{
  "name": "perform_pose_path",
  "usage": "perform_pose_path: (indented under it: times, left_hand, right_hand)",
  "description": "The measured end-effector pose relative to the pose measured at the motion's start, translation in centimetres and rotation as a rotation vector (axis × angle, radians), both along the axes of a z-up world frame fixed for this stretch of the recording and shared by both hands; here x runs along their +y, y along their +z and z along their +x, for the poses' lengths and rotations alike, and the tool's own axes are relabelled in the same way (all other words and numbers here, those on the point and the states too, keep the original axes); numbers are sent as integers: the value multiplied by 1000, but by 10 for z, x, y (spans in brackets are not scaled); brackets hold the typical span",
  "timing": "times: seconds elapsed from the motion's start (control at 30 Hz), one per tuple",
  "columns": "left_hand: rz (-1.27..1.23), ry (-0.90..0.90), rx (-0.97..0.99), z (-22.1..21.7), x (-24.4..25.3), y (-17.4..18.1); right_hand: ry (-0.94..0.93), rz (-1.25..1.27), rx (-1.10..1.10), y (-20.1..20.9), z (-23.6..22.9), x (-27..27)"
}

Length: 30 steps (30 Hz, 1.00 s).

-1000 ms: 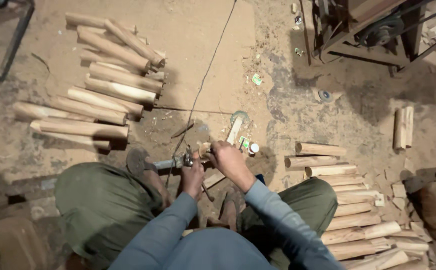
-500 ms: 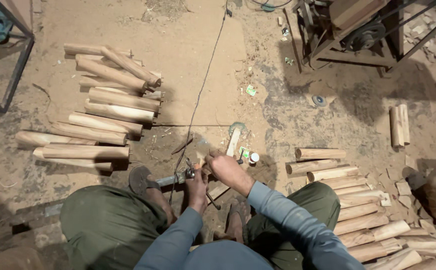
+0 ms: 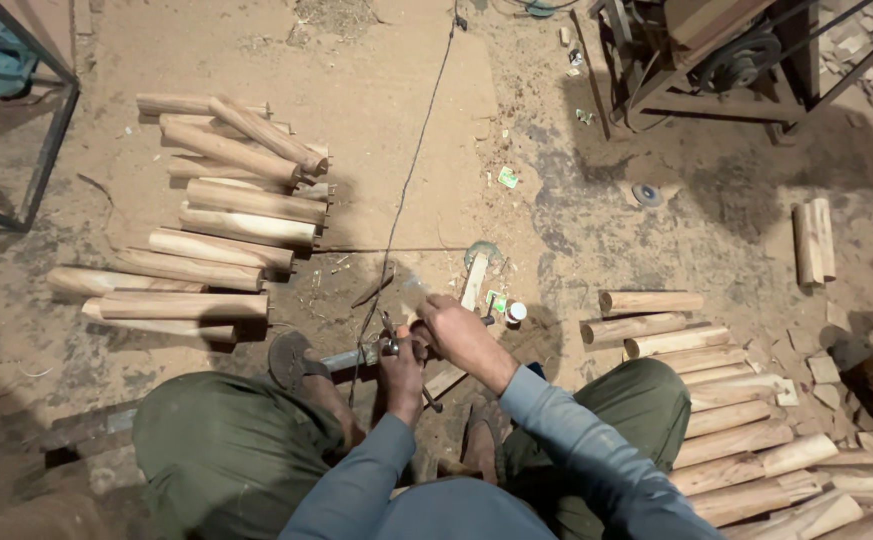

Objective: The person sits on the floor and uses a wrench to tighten a metal bolt into a cylindrical wooden piece. They repeatedly insert the bolt, tighten it, and then remove it, handling multiple wooden pieces from a nearby pile.

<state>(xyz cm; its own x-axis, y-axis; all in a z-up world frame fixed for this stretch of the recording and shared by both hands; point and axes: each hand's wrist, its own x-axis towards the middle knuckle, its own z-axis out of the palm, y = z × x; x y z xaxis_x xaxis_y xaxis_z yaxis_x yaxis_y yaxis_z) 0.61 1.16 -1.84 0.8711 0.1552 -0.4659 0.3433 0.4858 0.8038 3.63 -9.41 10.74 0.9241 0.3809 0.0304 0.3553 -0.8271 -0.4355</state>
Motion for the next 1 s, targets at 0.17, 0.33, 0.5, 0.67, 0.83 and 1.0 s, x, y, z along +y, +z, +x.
perform_pose_path:
  times: [0.17, 0.33, 0.5, 0.67, 0.83, 1.0]
  left_hand:
    - [-41, -5, -5, -3, 5, 18]
    - [-92, -6, -42, -4, 3, 19]
    - [-46, -7, -4, -4, 2, 7]
    - [-156, -16, -15, 0, 1, -12]
    - [-146, -18, -14, 3, -2, -22]
    - [-60, -31, 85, 1, -1, -16]
  right_hand:
    - [111, -29, -92, -3, -1, 0]
    - [1, -64, 65, -4, -1, -1]
    - [202, -34, -149, -2, -4, -1]
    - [-20, -54, 28, -3, -2, -4]
    - [45, -111, -22, -7, -1, -4]
    - [113, 35, -114, -6, -3, -4]
